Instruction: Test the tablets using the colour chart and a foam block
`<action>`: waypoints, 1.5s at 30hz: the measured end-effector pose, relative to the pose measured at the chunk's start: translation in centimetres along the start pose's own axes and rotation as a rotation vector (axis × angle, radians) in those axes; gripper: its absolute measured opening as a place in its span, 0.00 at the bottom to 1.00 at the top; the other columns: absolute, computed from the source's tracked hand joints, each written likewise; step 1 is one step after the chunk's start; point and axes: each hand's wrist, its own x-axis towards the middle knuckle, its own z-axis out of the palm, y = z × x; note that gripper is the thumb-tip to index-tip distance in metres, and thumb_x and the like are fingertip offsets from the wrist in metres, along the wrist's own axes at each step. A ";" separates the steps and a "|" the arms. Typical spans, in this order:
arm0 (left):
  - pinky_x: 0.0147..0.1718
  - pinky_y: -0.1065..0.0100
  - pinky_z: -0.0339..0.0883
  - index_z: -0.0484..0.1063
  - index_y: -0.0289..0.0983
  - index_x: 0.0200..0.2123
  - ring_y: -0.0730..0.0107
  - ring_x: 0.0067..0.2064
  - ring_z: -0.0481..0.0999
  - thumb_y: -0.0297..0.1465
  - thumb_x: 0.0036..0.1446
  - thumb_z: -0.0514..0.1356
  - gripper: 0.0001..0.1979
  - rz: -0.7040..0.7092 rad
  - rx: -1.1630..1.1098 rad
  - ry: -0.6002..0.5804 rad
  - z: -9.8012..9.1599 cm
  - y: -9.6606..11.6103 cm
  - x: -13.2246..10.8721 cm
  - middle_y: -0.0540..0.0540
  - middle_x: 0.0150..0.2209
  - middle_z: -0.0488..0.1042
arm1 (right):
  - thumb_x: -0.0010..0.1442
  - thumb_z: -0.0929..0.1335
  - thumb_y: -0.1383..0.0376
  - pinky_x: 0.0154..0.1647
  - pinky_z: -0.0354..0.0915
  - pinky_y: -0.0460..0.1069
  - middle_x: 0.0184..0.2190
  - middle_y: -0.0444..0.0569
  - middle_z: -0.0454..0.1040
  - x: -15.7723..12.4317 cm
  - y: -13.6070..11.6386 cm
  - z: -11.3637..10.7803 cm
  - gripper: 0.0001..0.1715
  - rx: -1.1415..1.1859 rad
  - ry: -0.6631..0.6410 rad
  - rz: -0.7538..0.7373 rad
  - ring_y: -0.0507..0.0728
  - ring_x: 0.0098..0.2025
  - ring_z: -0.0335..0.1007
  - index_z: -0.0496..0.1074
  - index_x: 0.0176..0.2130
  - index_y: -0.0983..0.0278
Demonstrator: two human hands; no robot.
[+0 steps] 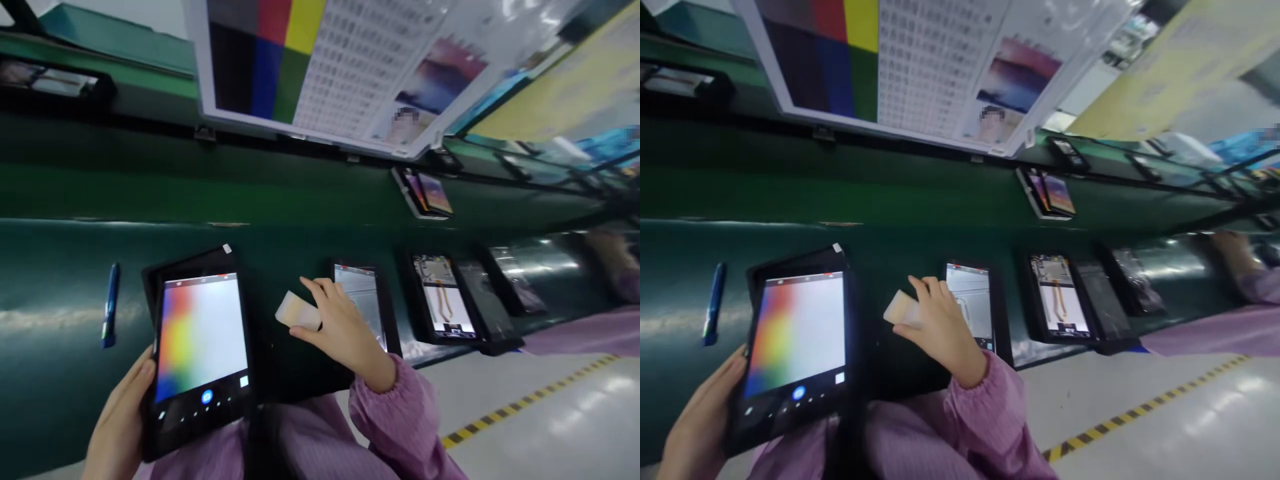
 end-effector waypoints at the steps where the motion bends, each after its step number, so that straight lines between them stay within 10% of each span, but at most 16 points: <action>1: 0.67 0.45 0.66 0.73 0.55 0.64 0.43 0.66 0.73 0.55 0.59 0.64 0.31 -0.064 -0.031 0.009 0.5 0.7 -0.3 0.55 0.61 0.77 | 0.57 0.80 0.54 0.60 0.71 0.70 0.59 0.58 0.69 0.2 0.2 0.4 0.49 -0.010 -0.014 0.020 0.71 0.61 0.68 0.62 0.69 0.61; 7: 0.72 0.42 0.55 0.71 0.46 0.65 0.45 0.71 0.66 0.55 0.59 0.66 0.36 -0.117 0.008 -0.023 2.2 2.9 -0.5 0.44 0.68 0.70 | 0.58 0.77 0.58 0.52 0.74 0.67 0.52 0.55 0.77 1.5 0.1 1.1 0.35 0.018 -0.106 0.068 0.70 0.53 0.75 0.71 0.62 0.60; 12: 0.74 0.41 0.49 0.71 0.51 0.64 0.48 0.73 0.61 0.54 0.63 0.62 0.29 -0.022 0.030 -0.189 2.3 3.4 -0.2 0.48 0.68 0.70 | 0.59 0.74 0.58 0.45 0.78 0.61 0.52 0.52 0.79 3.0 0.4 0.5 0.38 0.392 0.091 0.150 0.65 0.47 0.80 0.67 0.67 0.55; 20: 0.74 0.44 0.50 0.49 0.56 0.74 0.49 0.75 0.56 0.46 0.58 0.70 0.47 0.165 0.050 -0.300 3.6 2.7 -0.7 0.45 0.76 0.54 | 0.68 0.69 0.62 0.61 0.75 0.61 0.69 0.54 0.64 8.0 -0.8 1.0 0.31 0.804 0.219 -0.279 0.63 0.64 0.71 0.62 0.67 0.55; 34: 0.66 0.36 0.63 0.45 0.51 0.75 0.42 0.65 0.72 0.45 0.51 0.74 0.57 0.287 0.250 -0.222 4.2 2.2 -0.3 0.38 0.69 0.64 | 0.68 0.66 0.70 0.61 0.75 0.63 0.67 0.51 0.60 10.5 -2.4 4.0 0.29 0.676 0.186 -0.411 0.63 0.60 0.72 0.62 0.64 0.51; 45: 0.67 0.36 0.61 0.41 0.54 0.76 0.42 0.70 0.67 0.44 0.51 0.75 0.59 0.327 0.303 -0.239 3.9 1.8 -0.2 0.37 0.74 0.55 | 0.68 0.64 0.70 0.59 0.76 0.63 0.68 0.51 0.59 10.7 -2.2 4.2 0.29 0.635 0.187 -0.431 0.63 0.60 0.71 0.61 0.65 0.51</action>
